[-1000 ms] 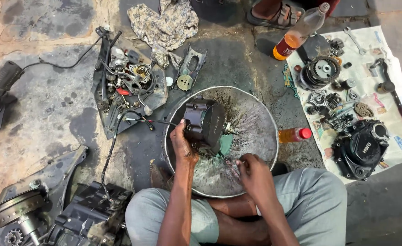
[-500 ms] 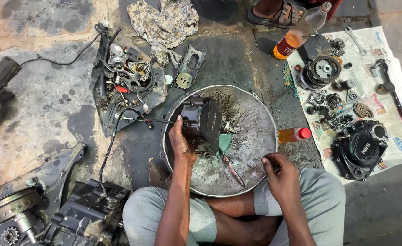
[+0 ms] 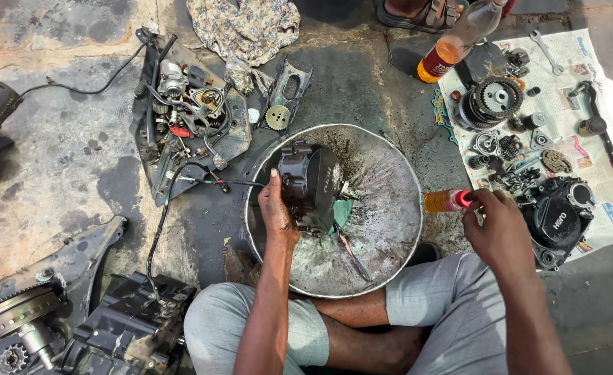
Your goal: Cleaning and inspecting motorcycle engine components and stator.
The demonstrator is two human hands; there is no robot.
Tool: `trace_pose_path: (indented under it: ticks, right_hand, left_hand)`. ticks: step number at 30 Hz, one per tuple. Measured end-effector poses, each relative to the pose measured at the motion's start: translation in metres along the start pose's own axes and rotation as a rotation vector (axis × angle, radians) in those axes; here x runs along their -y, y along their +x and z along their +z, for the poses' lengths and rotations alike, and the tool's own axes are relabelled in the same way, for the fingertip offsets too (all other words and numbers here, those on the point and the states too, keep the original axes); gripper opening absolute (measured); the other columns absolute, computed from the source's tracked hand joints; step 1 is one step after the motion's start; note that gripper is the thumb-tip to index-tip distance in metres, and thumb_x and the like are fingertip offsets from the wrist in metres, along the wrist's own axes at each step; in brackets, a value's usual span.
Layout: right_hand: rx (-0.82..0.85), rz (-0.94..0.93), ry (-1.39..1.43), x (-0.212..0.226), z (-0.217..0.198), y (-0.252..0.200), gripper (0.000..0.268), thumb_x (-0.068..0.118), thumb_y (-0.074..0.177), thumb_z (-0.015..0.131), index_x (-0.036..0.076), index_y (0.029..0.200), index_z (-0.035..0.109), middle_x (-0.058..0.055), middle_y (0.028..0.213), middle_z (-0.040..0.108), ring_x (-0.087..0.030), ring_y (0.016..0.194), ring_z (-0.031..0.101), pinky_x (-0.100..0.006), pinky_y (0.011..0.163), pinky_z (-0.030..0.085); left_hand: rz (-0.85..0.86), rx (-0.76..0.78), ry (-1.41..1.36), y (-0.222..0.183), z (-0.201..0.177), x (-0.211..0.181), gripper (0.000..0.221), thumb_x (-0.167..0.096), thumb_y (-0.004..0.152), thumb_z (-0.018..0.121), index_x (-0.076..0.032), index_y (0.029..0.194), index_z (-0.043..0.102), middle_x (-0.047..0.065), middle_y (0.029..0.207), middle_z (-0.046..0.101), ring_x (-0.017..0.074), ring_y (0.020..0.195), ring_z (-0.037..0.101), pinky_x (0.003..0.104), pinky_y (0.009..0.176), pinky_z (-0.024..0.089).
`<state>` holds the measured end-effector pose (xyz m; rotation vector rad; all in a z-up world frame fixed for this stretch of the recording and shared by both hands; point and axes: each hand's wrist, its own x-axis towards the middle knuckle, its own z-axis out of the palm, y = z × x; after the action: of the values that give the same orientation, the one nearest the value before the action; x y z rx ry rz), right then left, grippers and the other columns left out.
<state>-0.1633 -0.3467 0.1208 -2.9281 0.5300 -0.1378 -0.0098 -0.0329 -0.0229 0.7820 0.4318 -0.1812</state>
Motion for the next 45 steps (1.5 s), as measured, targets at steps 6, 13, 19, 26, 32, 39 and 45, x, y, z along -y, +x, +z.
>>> trace_pose_path:
  ticks: [6,13,19,26,32,39,45]
  right_hand:
    - [0.327,-0.286,-0.491,-0.011,0.012,0.059,0.055,0.031,0.075,0.082,0.014,0.125,0.068,-0.011,0.133,0.064,-0.032,0.126,0.062,-0.052,0.104,0.05]
    - [0.782,-0.213,-0.568,0.002,0.058,0.098,0.074,0.053,0.071,0.089,0.024,0.134,0.063,-0.004,0.136,0.066,-0.029,0.129,0.062,-0.05,0.116,0.044]
    - [0.933,-0.142,-0.838,0.003,0.105,0.104,0.076,0.05,0.073,0.092,0.023,0.137,0.062,-0.005,0.12,0.075,-0.025,0.124,0.065,-0.043,0.117,0.042]
    - [0.909,-0.11,-0.926,-0.075,0.188,0.111,0.044,0.04,0.09,0.074,0.025,0.131,0.067,-0.002,0.11,0.078,-0.021,0.104,0.074,-0.042,0.104,0.053]
    - [1.105,0.237,-0.307,-0.143,0.144,0.137,0.053,0.048,0.088,0.073,0.008,0.122,0.068,-0.013,0.091,0.077,-0.022,0.072,0.07,-0.04,0.069,0.059]
    - [0.729,0.808,0.813,-0.196,0.099,0.106,0.062,0.047,0.091,0.063,0.005,0.136,0.055,-0.017,0.102,0.072,-0.022,0.074,0.063,-0.039,0.067,0.054]
    - [0.459,0.728,1.832,-0.174,0.102,0.075,0.053,0.044,0.11,0.066,0.004,0.143,0.056,-0.017,0.115,0.066,-0.029,0.097,0.065,-0.044,0.086,0.056]
  left_hand:
    - [0.112,0.078,0.151,0.01,-0.013,0.024,0.048,-0.048,0.102,0.068,-0.004,0.081,0.068,-0.004,0.072,0.059,0.0056,0.063,0.048,0.028,0.057,0.039]
    - [0.11,0.183,0.245,-0.008,0.008,0.016,0.033,-0.038,0.093,0.072,-0.006,0.097,0.076,-0.004,0.082,0.071,0.0038,0.069,0.056,0.024,0.061,0.043]
    - [0.386,0.329,0.456,-0.024,0.026,-0.001,0.04,-0.037,0.102,0.067,0.002,0.101,0.075,0.007,0.13,0.066,0.0027,0.102,0.062,0.017,0.082,0.049]
    - [0.279,0.306,0.635,-0.037,0.04,0.012,0.046,-0.043,0.094,0.066,0.001,0.105,0.07,0.011,0.138,0.053,0.0245,0.097,0.073,0.04,0.078,0.064]
    - [0.708,0.41,1.105,-0.061,0.039,0.057,0.034,-0.029,0.102,0.068,0.004,0.096,0.072,0.017,0.141,0.051,0.0358,0.127,0.056,0.054,0.111,0.048]
    - [0.939,0.654,1.542,-0.078,0.025,0.079,0.032,-0.01,0.095,0.059,-0.002,0.123,0.073,0.017,0.145,0.043,0.0466,0.13,0.043,0.087,0.108,0.019]
    - [0.804,0.747,1.754,-0.072,0.027,0.065,0.041,-0.006,0.085,0.062,-0.005,0.125,0.069,0.018,0.151,0.039,0.0466,0.136,0.04,0.084,0.113,0.017]
